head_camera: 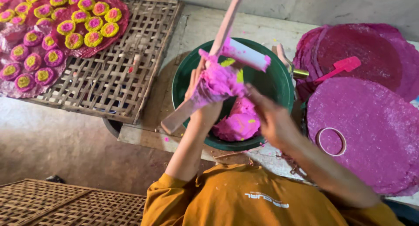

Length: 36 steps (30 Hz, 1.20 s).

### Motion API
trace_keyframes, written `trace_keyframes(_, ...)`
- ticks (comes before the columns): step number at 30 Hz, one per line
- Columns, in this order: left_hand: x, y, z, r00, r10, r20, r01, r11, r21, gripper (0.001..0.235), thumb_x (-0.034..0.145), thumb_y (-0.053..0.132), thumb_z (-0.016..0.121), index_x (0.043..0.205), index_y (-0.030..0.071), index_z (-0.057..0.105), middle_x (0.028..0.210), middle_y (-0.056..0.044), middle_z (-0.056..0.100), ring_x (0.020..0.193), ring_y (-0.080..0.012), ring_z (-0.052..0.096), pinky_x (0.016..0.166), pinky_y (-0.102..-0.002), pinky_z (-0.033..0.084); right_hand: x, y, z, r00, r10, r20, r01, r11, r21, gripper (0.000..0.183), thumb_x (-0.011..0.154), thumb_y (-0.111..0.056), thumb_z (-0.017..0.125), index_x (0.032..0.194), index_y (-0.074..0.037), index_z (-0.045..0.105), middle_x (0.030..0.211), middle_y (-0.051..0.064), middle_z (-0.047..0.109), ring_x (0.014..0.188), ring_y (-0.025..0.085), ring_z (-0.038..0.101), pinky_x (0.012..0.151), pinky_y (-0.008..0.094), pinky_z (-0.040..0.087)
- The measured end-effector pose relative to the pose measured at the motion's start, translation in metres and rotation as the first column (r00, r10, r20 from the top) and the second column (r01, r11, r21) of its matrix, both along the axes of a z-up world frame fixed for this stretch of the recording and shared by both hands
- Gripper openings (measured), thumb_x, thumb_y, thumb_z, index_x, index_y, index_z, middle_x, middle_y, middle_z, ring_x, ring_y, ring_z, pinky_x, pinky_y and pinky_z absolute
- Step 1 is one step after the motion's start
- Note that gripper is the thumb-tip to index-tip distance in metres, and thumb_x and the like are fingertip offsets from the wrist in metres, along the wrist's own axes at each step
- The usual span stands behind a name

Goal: The person uses wooden molds to shape yellow and pink dough into small decorative pieces and arranges them onto circular pink bases.

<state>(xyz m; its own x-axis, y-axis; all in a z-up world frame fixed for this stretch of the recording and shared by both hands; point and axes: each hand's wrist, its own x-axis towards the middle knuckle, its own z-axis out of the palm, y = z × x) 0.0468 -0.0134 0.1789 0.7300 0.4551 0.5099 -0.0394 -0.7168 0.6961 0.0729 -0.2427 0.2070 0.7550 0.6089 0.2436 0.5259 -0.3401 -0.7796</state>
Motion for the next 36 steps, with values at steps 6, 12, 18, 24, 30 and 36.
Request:
trace_keyframes(6, -0.009, 0.035, 0.006, 0.999, 0.033, -0.013, -0.028, 0.968, 0.249, 0.060, 0.089, 0.022, 0.077, 0.145, 0.014, 0.058, 0.161, -0.018, 0.041, 0.118, -0.0379, 0.061, 0.085, -0.046, 0.058, -0.019, -0.020, -0.006, 0.923, 0.136, -0.359, -0.225, 0.950, -0.218, 0.053, 0.100, -0.006, 0.060, 0.153, -0.014, 0.055, 0.075, 0.015, 0.064, 0.062, 0.014, 0.051, 0.058, 0.030, 0.047)
trace_keyframes(12, -0.007, 0.016, -0.006, 0.999, 0.026, -0.023, -0.017, 0.940, 0.341, 0.049, 0.088, 0.021, 0.072, 0.136, 0.013, 0.065, 0.167, -0.031, 0.022, 0.126, -0.0439, 0.055, 0.089, -0.041, 0.057, 0.024, -0.009, -0.019, 0.967, -0.036, -0.251, 0.034, 0.999, -0.012, 0.046, 0.099, -0.005, 0.057, 0.145, -0.007, 0.055, 0.097, 0.006, 0.074, 0.069, 0.009, 0.053, 0.061, 0.029, 0.050)
trace_keyframes(18, 0.004, 0.031, -0.013, 0.993, 0.095, -0.075, -0.048, 0.876, 0.480, 0.053, 0.087, 0.029, 0.074, 0.135, 0.009, 0.063, 0.162, -0.029, 0.031, 0.118, -0.0376, 0.058, 0.095, -0.040, 0.056, -0.017, 0.000, -0.060, 0.984, 0.009, -0.177, -0.044, 0.980, -0.192, 0.041, 0.101, -0.011, 0.062, 0.142, -0.009, 0.063, 0.087, 0.021, 0.069, 0.074, 0.015, 0.057, 0.068, 0.031, 0.052)
trace_keyframes(24, -0.014, 0.051, -0.003, 0.995, -0.099, -0.002, 0.092, 0.916, 0.390, 0.056, 0.085, 0.036, 0.072, 0.134, 0.017, 0.053, 0.150, -0.020, 0.059, 0.106, -0.0312, 0.067, 0.082, -0.038, 0.056, 0.032, -0.027, 0.057, 0.990, 0.041, -0.134, -0.105, 0.853, -0.511, 0.037, 0.094, -0.031, 0.068, 0.130, -0.020, 0.070, 0.085, 0.015, 0.078, 0.070, 0.018, 0.071, 0.069, 0.036, 0.056)
trace_keyframes(30, -0.020, 0.024, -0.009, 0.918, -0.271, -0.290, 0.339, 0.915, 0.217, 0.083, 0.089, 0.034, 0.075, 0.162, 0.012, 0.041, 0.123, -0.014, 0.064, 0.110, -0.0300, 0.066, 0.092, -0.041, 0.056, 0.042, 0.042, 0.098, 0.963, 0.267, -0.028, -0.155, 0.469, -0.870, 0.025, 0.096, -0.025, 0.060, 0.118, -0.023, 0.072, 0.081, 0.015, 0.074, 0.070, 0.028, 0.070, 0.066, 0.044, 0.055)
trace_keyframes(36, -0.034, 0.019, -0.025, 0.794, -0.604, -0.063, 0.604, 0.796, -0.023, 0.068, 0.088, 0.024, 0.081, 0.148, 0.009, 0.055, 0.147, -0.015, 0.062, 0.138, -0.0304, 0.059, 0.113, -0.043, 0.047, -0.021, 0.040, 0.074, 0.296, 0.747, 0.595, 0.120, 0.589, -0.799, 0.024, 0.086, -0.022, 0.058, 0.104, -0.007, 0.064, 0.087, 0.006, 0.065, 0.071, 0.019, 0.070, 0.056, 0.031, 0.054)
